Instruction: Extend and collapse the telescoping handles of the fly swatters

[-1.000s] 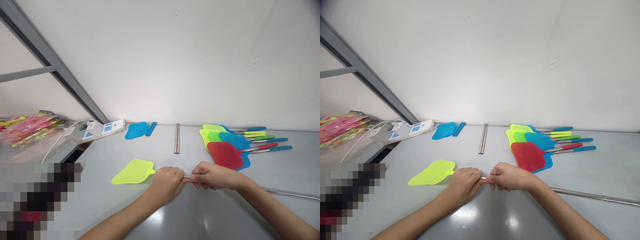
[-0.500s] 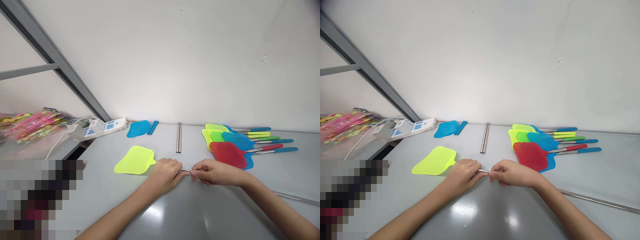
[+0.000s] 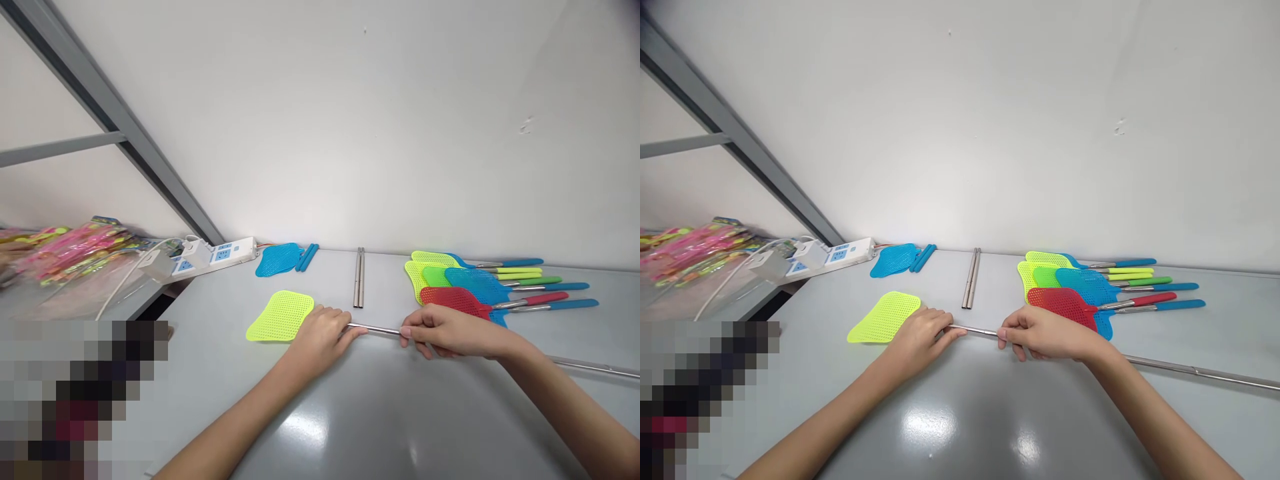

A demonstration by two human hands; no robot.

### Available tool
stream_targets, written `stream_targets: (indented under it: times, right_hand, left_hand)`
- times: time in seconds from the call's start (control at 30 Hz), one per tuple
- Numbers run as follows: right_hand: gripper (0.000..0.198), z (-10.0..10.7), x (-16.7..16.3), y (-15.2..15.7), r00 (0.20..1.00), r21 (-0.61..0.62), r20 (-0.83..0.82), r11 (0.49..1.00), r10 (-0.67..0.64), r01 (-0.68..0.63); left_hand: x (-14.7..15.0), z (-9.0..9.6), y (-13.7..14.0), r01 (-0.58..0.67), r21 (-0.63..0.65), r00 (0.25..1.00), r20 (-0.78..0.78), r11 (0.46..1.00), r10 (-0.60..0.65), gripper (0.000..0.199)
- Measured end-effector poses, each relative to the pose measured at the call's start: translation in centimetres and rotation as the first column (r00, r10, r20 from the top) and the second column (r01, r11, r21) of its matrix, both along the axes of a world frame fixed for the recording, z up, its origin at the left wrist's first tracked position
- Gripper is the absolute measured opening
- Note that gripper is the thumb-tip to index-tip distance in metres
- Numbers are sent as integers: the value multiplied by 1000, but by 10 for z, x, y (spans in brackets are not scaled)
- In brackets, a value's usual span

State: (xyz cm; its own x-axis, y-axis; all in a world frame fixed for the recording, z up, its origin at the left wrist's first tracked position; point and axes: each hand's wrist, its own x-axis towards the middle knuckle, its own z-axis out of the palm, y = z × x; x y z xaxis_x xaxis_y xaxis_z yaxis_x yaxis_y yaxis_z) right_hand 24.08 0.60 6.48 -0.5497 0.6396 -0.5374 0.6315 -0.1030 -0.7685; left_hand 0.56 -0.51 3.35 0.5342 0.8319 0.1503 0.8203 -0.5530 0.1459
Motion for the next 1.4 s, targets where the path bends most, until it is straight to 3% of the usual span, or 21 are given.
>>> stream_targets:
  times: [0.4,0.67,1.1,1.4]
  right_hand:
    - [37,3,5,2,997,-8,11,997,-79,79]
    - [31,4,10,1,996,-60,-51,995,-78,75]
    - [29,-8,7,7,975,-184,-211,983,-61,22]
    - [31,-4,7,6,976,-195,-208,980,-70,28]
  left_hand:
    - [-8,-3,9,-153,34,986,74,988,151,46]
    - [-12,-3,10,-119,-6,989,91,993,119,46]
    - [-10,-12,4,-127,141,990,86,982,115,41]
    - [-6,-10,-1,-109,206,994,46,973,102,41]
